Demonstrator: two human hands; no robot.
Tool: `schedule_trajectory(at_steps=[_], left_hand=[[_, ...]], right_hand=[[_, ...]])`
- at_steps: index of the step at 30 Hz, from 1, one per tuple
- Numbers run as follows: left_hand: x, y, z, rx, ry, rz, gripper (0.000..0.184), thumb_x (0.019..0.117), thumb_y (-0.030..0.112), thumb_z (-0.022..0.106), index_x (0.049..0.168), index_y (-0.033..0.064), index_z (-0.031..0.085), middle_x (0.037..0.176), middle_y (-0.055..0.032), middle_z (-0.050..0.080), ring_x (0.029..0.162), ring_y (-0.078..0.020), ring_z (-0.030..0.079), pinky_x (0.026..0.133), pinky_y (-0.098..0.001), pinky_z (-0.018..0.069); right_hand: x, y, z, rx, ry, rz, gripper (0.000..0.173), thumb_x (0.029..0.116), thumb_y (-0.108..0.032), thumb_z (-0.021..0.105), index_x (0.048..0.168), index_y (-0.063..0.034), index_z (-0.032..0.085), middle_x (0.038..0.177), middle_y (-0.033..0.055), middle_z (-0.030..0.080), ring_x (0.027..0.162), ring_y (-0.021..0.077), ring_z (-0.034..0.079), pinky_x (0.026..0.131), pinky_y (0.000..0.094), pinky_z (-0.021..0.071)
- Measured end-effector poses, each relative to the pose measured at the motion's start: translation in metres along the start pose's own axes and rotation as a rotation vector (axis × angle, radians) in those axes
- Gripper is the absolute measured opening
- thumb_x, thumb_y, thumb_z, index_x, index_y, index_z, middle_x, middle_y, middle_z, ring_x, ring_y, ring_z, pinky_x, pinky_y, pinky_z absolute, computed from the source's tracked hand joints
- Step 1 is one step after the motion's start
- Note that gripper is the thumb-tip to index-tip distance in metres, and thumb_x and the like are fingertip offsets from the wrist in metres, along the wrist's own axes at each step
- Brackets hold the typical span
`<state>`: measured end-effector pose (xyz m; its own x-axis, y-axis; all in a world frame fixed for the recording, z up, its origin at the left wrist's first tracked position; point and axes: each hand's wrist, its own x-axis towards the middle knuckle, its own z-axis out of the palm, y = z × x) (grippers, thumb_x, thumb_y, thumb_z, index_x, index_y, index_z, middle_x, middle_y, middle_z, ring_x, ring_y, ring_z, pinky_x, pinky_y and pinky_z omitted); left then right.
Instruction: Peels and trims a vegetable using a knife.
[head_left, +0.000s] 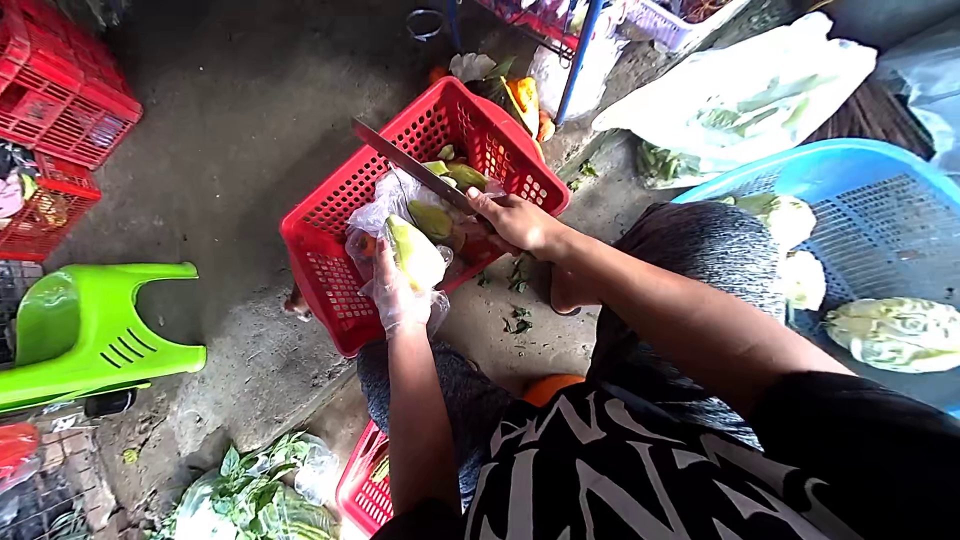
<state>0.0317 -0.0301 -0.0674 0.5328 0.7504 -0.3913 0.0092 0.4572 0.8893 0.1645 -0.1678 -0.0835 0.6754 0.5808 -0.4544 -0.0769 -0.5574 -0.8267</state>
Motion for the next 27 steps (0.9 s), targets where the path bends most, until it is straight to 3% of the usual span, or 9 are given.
schedule_trajectory(at_steps=[2, 5, 6, 8, 11, 14, 18, 23, 27], left_hand=[[-0.002, -0.005, 0.003, 0.127, 0.037, 0.066, 0.046, 0.1095, 0.044, 0.039, 0.144, 0.0155, 0.049, 0.134, -0.0092, 0.059, 0.121, -0.0216, 0.059, 0.1, -0.0478, 0.0506], [-0.004, -0.007, 0.01, 0.275, 0.118, 0.139, 0.045, 0.109, 0.044, 0.04, 0.141, 0.0152, 0.051, 0.131, -0.009, 0.061, 0.119, -0.0194, 0.059, 0.1, -0.046, 0.0496], [-0.004, -0.009, 0.009, 0.309, 0.127, 0.155, 0.044, 0.1087, 0.045, 0.041, 0.14, 0.0154, 0.052, 0.129, -0.0089, 0.062, 0.117, -0.019, 0.06, 0.099, -0.0457, 0.0502], [-0.003, -0.008, 0.003, 0.334, 0.094, 0.188, 0.042, 0.1088, 0.042, 0.043, 0.14, 0.0152, 0.053, 0.128, -0.008, 0.063, 0.115, -0.0176, 0.061, 0.098, -0.0436, 0.0512], [-0.003, -0.006, -0.003, 0.29, 0.047, 0.214, 0.039, 0.1089, 0.036, 0.045, 0.138, 0.0136, 0.056, 0.126, -0.0066, 0.064, 0.114, -0.0155, 0.062, 0.098, -0.0402, 0.0523], [-0.001, -0.007, -0.001, 0.329, 0.031, 0.234, 0.039, 0.1087, 0.037, 0.045, 0.138, 0.0131, 0.055, 0.126, -0.0068, 0.064, 0.113, -0.0143, 0.062, 0.098, -0.0389, 0.0516], [-0.001, -0.009, 0.0, 0.337, -0.05, 0.251, 0.039, 0.1074, 0.04, 0.048, 0.137, 0.0161, 0.054, 0.124, -0.0031, 0.065, 0.111, -0.0116, 0.063, 0.096, -0.0372, 0.0533], [-0.001, -0.005, -0.004, 0.109, -0.052, 0.09, 0.036, 0.1092, 0.034, 0.044, 0.137, 0.0134, 0.056, 0.125, -0.0057, 0.065, 0.114, -0.0169, 0.062, 0.097, -0.0432, 0.053], [0.0, -0.003, -0.002, 0.12, 0.007, 0.061, 0.039, 0.1094, 0.036, 0.043, 0.137, 0.0124, 0.055, 0.124, -0.0073, 0.064, 0.112, -0.018, 0.063, 0.095, -0.043, 0.0535]], right_hand=[[-0.01, -0.005, -0.008, -0.017, -0.089, -0.074, 0.073, 0.1055, -0.065, 0.031, 0.106, -0.0051, 0.073, 0.09, 0.0159, 0.068, 0.083, 0.0305, 0.065, 0.079, 0.0596, 0.0508], [-0.024, -0.012, -0.004, 0.109, -0.27, -0.087, 0.06, 0.1081, -0.058, 0.035, 0.083, -0.0114, 0.065, 0.061, -0.0011, 0.055, 0.047, 0.0084, 0.047, 0.046, 0.0262, 0.0405], [-0.026, -0.013, -0.006, 0.193, -0.345, -0.027, 0.06, 0.1082, -0.057, 0.035, 0.083, -0.0106, 0.063, 0.059, -0.0016, 0.052, 0.043, 0.0069, 0.044, 0.042, 0.0222, 0.0383], [-0.019, -0.012, -0.01, 0.243, -0.342, 0.073, 0.063, 0.1067, -0.061, 0.033, 0.083, -0.0107, 0.062, 0.058, -0.0012, 0.051, 0.042, 0.0075, 0.043, 0.04, 0.0227, 0.0387], [-0.007, -0.009, -0.017, 0.138, -0.174, 0.139, 0.068, 0.1065, -0.064, 0.03, 0.089, -0.0071, 0.063, 0.064, 0.0027, 0.05, 0.049, 0.0134, 0.044, 0.049, 0.0327, 0.0403], [-0.021, -0.013, -0.023, 0.364, -0.261, 0.129, 0.061, 0.106, -0.064, 0.031, 0.085, -0.0129, 0.058, 0.058, -0.0019, 0.049, 0.041, 0.0071, 0.042, 0.039, 0.0224, 0.0386], [-0.033, -0.021, -0.025, 0.496, -0.506, 0.151, 0.065, 0.1051, -0.065, 0.029, 0.079, -0.0121, 0.056, 0.054, -0.0023, 0.045, 0.038, 0.0068, 0.043, 0.037, 0.0205, 0.0392], [-0.008, -0.006, -0.021, 0.304, -0.202, 0.234, 0.064, 0.1054, -0.066, 0.029, 0.085, -0.0121, 0.058, 0.058, -0.0014, 0.049, 0.043, 0.0096, 0.043, 0.042, 0.0262, 0.0395], [-0.027, -0.012, -0.024, 0.495, -0.368, 0.139, 0.063, 0.106, -0.064, 0.028, 0.082, -0.0136, 0.057, 0.056, -0.0028, 0.047, 0.04, 0.0072, 0.043, 0.038, 0.0223, 0.0408]])
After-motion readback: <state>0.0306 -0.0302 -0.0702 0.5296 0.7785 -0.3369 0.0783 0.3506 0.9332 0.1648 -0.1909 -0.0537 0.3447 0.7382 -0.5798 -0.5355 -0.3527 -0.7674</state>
